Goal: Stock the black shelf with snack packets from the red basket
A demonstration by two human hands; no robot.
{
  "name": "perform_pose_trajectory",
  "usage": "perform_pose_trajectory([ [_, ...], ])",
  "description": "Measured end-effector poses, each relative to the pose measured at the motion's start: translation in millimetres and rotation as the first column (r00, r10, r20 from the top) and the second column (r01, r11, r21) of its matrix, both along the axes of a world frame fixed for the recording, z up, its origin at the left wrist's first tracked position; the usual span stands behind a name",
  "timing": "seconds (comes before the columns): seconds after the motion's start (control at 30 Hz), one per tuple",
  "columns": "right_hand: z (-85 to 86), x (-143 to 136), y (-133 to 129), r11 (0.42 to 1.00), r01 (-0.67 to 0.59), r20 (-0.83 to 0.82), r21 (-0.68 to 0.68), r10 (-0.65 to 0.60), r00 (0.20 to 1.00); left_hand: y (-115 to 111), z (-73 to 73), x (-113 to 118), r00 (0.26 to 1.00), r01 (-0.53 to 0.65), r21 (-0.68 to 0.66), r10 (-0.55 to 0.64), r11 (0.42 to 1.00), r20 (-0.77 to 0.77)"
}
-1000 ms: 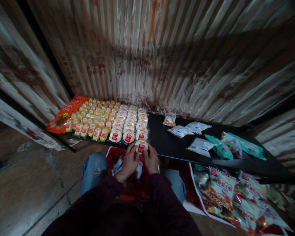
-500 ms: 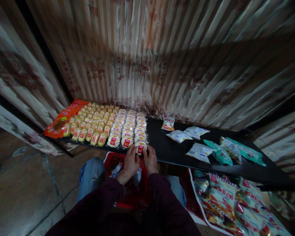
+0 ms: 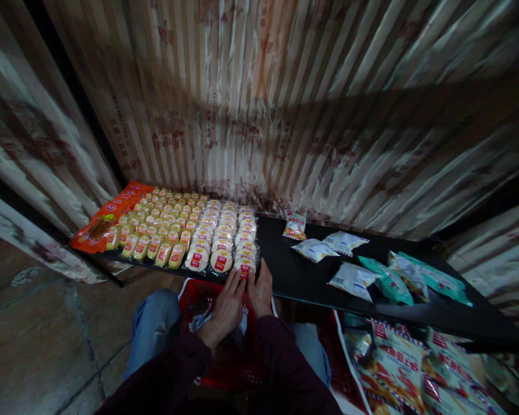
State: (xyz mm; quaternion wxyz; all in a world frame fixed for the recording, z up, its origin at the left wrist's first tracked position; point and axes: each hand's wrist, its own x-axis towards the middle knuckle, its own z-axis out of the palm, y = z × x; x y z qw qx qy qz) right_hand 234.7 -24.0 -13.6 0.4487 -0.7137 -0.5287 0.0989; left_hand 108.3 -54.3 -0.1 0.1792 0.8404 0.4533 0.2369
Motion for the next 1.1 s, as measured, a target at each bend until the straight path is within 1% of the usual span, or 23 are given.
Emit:
perform_pose_trajectory([
  [0.2,-0.7,-1.8,15.3,0.998,-0.054,-0.013,-0.027,0.054,0.998,4.1,0.0,2.5,1.0,0.0,0.019,0.0,1.0,0.02],
  [0.4,1.3,-4.2,22.6,0.994,-0.012,0.007,-0.104,0.012,1.0,15.6,-1.9,1.5,0.999,0.037,-0.01,-0.037,0.999,0.029],
  [0.5,2.2,-4.3,24.6,0.993,0.004,0.009,-0.122,-0.003,1.0,19.9,-4.2,0.8,0.999,0.045,-0.029,-0.044,0.999,0.028],
  [0.67,-0.1,-2.6,28.2,0.995,0.015,0.001,-0.095,-0.015,1.0,22.3,-6.7,3.0,0.998,0.038,-0.03,-0.037,0.999,0.041],
  [0.83,-1.2,-0.7,28.4,0.998,0.014,-0.017,-0.068,-0.015,1.0,18.9,-7.4,7.6,0.999,0.012,-0.003,-0.012,1.0,0.031],
  [1.0,-0.8,1.1,23.0,0.998,0.009,-0.03,-0.056,-0.01,0.999,13.4,-14.4,6.7,1.0,-0.004,0.063,0.004,0.998,0.008],
  [1.1,0.3,0.2,17.5,0.999,0.003,-0.027,-0.051,-0.004,1.0,11.5,-16.6,3.7,1.0,-0.009,0.074,0.01,0.997,-0.016],
])
